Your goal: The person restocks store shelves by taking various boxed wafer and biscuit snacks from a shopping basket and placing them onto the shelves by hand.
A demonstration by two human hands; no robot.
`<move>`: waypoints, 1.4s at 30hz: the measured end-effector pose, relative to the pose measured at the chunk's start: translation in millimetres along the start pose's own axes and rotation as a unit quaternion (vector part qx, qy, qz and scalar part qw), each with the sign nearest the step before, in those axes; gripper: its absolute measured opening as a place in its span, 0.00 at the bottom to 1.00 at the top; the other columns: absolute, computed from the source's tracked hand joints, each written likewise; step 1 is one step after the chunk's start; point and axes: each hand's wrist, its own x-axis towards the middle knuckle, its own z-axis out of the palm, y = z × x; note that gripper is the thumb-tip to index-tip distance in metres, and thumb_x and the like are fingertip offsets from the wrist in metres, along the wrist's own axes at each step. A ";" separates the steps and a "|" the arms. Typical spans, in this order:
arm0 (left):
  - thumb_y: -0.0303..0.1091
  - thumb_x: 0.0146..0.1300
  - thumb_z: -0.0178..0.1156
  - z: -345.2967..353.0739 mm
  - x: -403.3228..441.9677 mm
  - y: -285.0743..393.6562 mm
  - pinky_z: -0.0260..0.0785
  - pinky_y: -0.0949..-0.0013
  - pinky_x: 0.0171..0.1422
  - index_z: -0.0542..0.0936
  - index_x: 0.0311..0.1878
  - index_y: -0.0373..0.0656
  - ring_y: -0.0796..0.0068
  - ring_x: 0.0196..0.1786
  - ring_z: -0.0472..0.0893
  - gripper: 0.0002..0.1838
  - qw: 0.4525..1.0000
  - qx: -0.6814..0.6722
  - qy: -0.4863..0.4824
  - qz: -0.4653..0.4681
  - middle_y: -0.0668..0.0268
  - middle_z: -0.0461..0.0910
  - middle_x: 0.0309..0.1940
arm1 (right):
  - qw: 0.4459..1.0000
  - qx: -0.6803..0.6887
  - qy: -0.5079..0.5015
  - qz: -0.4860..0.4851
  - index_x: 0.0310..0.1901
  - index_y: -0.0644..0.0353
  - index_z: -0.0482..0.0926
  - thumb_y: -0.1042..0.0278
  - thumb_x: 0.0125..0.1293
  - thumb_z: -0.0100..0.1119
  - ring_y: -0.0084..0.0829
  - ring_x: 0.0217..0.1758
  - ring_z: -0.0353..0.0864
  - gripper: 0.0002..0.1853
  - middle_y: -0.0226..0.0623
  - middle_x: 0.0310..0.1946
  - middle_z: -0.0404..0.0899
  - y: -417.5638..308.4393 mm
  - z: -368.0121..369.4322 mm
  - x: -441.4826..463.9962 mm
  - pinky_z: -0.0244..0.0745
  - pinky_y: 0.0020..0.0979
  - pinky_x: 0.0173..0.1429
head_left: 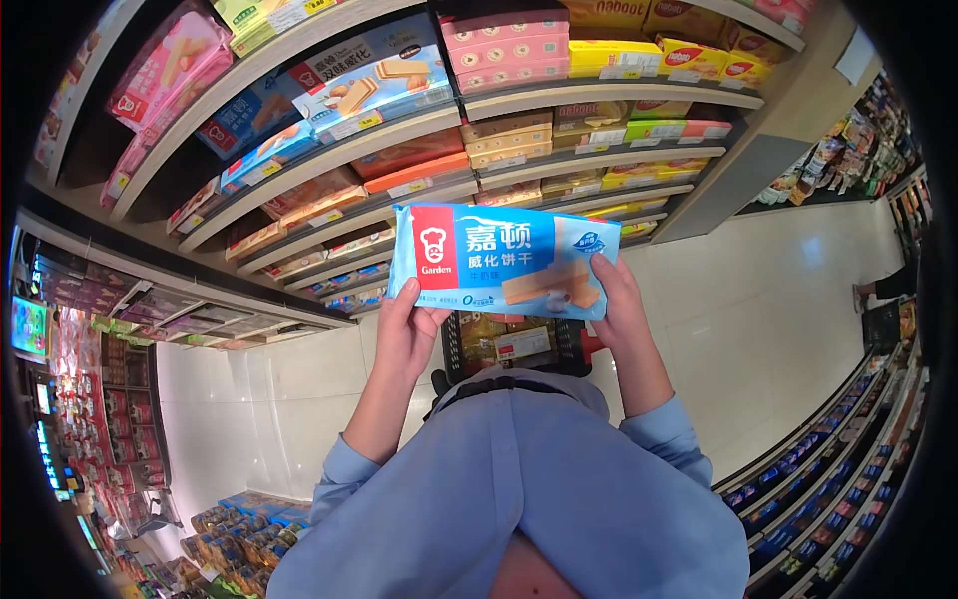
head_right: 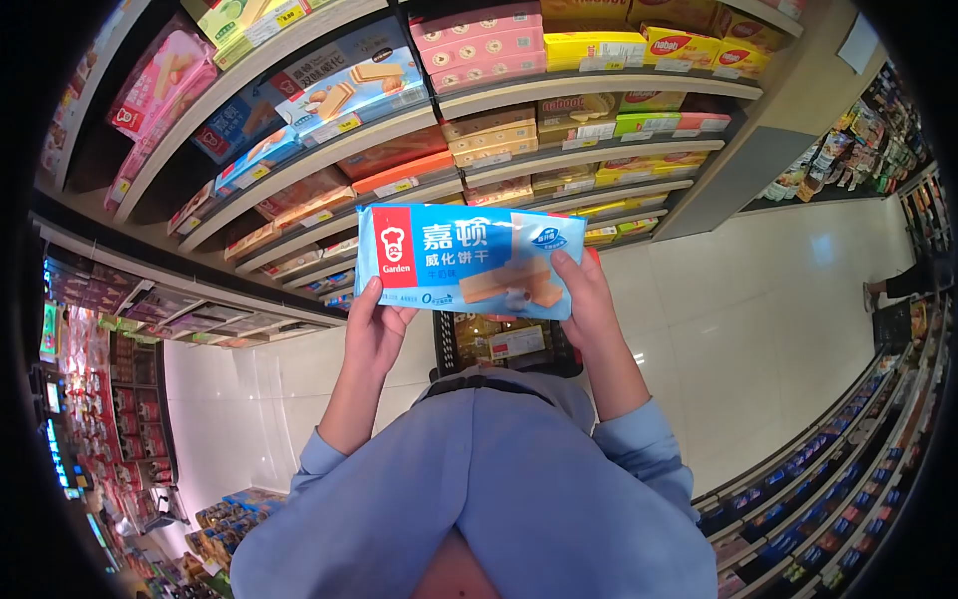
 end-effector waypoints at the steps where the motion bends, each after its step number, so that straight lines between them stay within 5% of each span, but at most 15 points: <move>1: 0.37 0.76 0.56 1.6 -3.1 -3.2 0.78 0.51 0.66 0.66 0.69 0.34 0.58 0.62 0.82 0.25 1.000 -0.007 0.009 0.000 0.52 0.78 0.63 | 1.000 -0.001 -0.001 0.013 0.66 0.62 0.70 0.63 0.77 0.56 0.32 0.59 0.81 0.21 0.39 0.59 0.79 -0.9 -3.1 -0.8 0.79 0.36 0.62; 8: 0.43 0.77 0.53 0.0 -14.4 -14.3 0.72 0.50 0.72 0.63 0.72 0.36 0.57 0.67 0.78 0.28 0.999 0.018 0.035 -0.007 0.52 0.75 0.67 | 0.998 -0.050 -0.006 0.038 0.67 0.61 0.67 0.56 0.78 0.52 0.35 0.58 0.82 0.24 0.43 0.59 0.77 -0.3 -19.5 -1.7 0.84 0.36 0.56; 20: 0.46 0.79 0.51 -20.1 -10.7 -9.2 0.85 0.60 0.53 0.73 0.62 0.34 0.64 0.52 0.87 0.23 0.980 0.183 0.082 0.009 0.54 0.84 0.53 | 0.995 -0.077 0.021 0.052 0.68 0.60 0.65 0.53 0.76 0.54 0.37 0.59 0.82 0.27 0.43 0.59 0.77 2.7 -18.9 -7.7 0.82 0.39 0.59; 32: 0.44 0.80 0.51 -47.0 9.5 38.9 0.75 0.75 0.50 0.82 0.55 0.37 0.83 0.45 0.83 0.19 0.956 0.283 0.063 0.032 0.65 0.86 0.46 | 0.995 -0.098 -0.011 0.029 0.70 0.63 0.64 0.56 0.74 0.56 0.38 0.59 0.82 0.30 0.46 0.59 0.78 21.1 17.0 -10.0 0.81 0.37 0.59; 42: 0.45 0.80 0.51 -46.3 6.2 58.9 0.77 0.71 0.53 0.81 0.55 0.34 0.77 0.46 0.85 0.22 0.974 0.205 0.099 0.016 0.61 0.86 0.48 | 0.999 -0.020 0.006 0.047 0.70 0.64 0.64 0.57 0.74 0.57 0.40 0.64 0.79 0.29 0.47 0.63 0.76 41.2 23.2 -6.7 0.76 0.41 0.67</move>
